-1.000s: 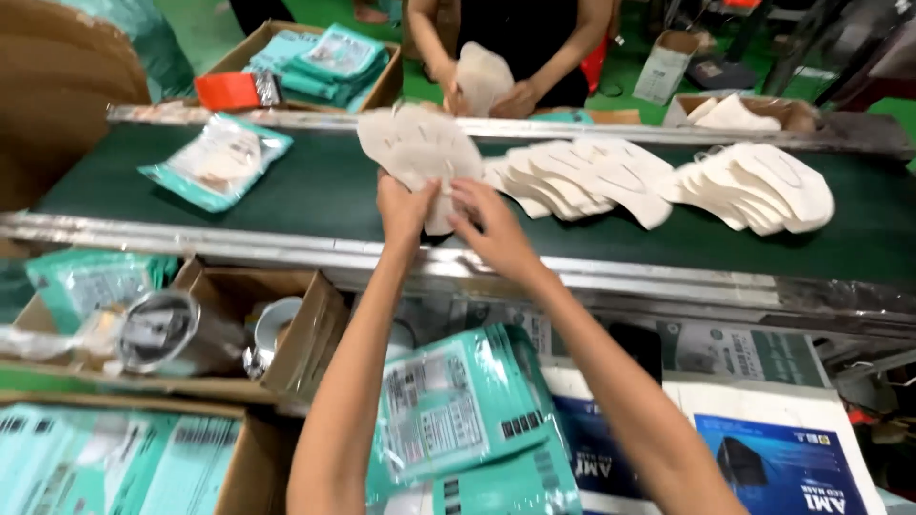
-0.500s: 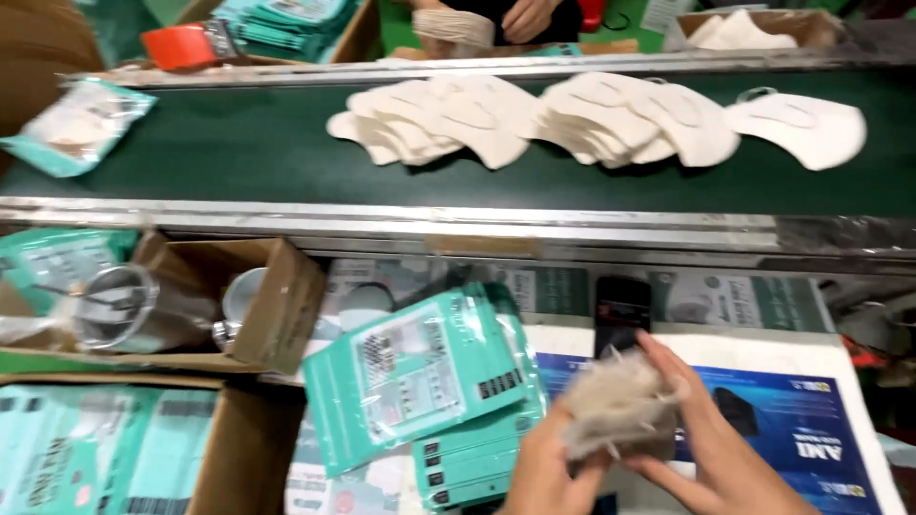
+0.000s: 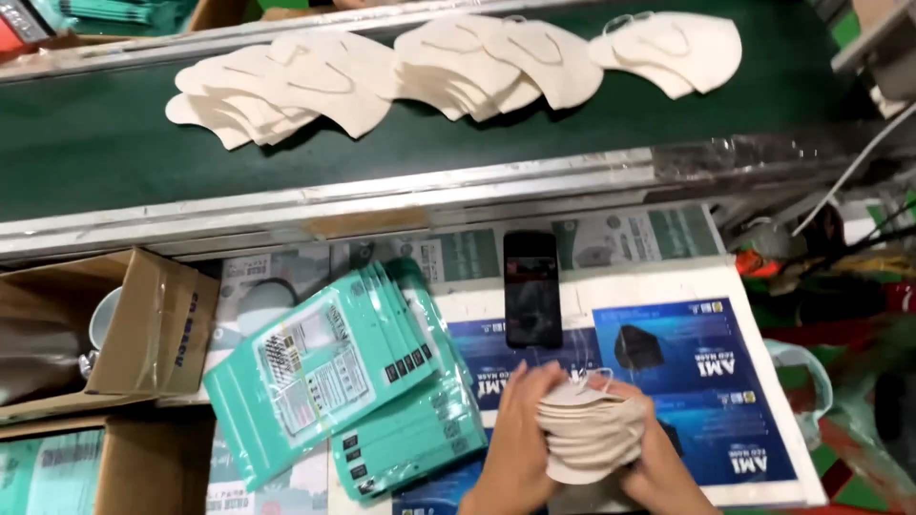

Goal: The person picks up face mask components and packaged masks from a conveyor belt and organizes them into stacks and cardboard boxes.

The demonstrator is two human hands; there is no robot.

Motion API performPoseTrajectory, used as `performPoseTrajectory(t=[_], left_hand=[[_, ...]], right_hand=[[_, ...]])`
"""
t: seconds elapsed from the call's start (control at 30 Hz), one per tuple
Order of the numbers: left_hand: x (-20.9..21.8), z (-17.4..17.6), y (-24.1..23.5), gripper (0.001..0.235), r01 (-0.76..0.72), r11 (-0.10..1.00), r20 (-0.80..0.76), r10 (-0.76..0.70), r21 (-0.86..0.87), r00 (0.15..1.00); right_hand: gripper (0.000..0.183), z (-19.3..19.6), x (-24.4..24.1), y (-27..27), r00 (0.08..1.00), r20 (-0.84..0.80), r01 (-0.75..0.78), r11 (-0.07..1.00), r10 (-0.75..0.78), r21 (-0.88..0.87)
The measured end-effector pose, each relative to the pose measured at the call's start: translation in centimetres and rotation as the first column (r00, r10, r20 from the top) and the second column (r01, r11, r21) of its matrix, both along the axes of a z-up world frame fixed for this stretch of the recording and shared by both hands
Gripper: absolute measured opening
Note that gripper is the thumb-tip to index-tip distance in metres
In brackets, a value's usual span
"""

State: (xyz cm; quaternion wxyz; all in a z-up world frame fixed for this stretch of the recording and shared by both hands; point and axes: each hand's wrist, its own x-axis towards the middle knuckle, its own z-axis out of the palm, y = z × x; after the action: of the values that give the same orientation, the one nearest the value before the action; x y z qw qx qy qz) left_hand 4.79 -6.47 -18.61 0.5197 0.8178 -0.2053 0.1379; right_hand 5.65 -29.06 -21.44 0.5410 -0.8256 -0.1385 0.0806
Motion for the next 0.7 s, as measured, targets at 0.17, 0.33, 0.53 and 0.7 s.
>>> performPoseTrajectory(t=[0.17,0.33,0.53,0.7], left_hand=[[0.7,1.2,1.0,0.099,-0.017,1.0,0.003,0.017,0.021,1.0],[0.1,2.2,1.1,0.107,-0.018,1.0,-0.06,0.017,-0.016,0.998],[-4.3,4.7,-2.5,0.075,-0.209,0.866,-0.532,-0.075,-0.454,0.844],[-5.3,5.7,2.1,0.069,-0.213,0.967,-0.52,0.109,-0.144,0.847]], right_hand=[[0.083,2.7,1.4,1.9,0.957,0.283,-0.097,0.991,0.067,0.093],[0.07,-3.0,0.6,-1.4,0.917,-0.379,0.202,0.964,-0.125,0.172],[0.084,-3.7,-4.5,1.1,0.843,-0.5,0.46,0.216,0.198,0.861],[0.075,-4.7,-2.9,3.5,0.722,-0.69,0.645,0.416,-0.056,0.641]])
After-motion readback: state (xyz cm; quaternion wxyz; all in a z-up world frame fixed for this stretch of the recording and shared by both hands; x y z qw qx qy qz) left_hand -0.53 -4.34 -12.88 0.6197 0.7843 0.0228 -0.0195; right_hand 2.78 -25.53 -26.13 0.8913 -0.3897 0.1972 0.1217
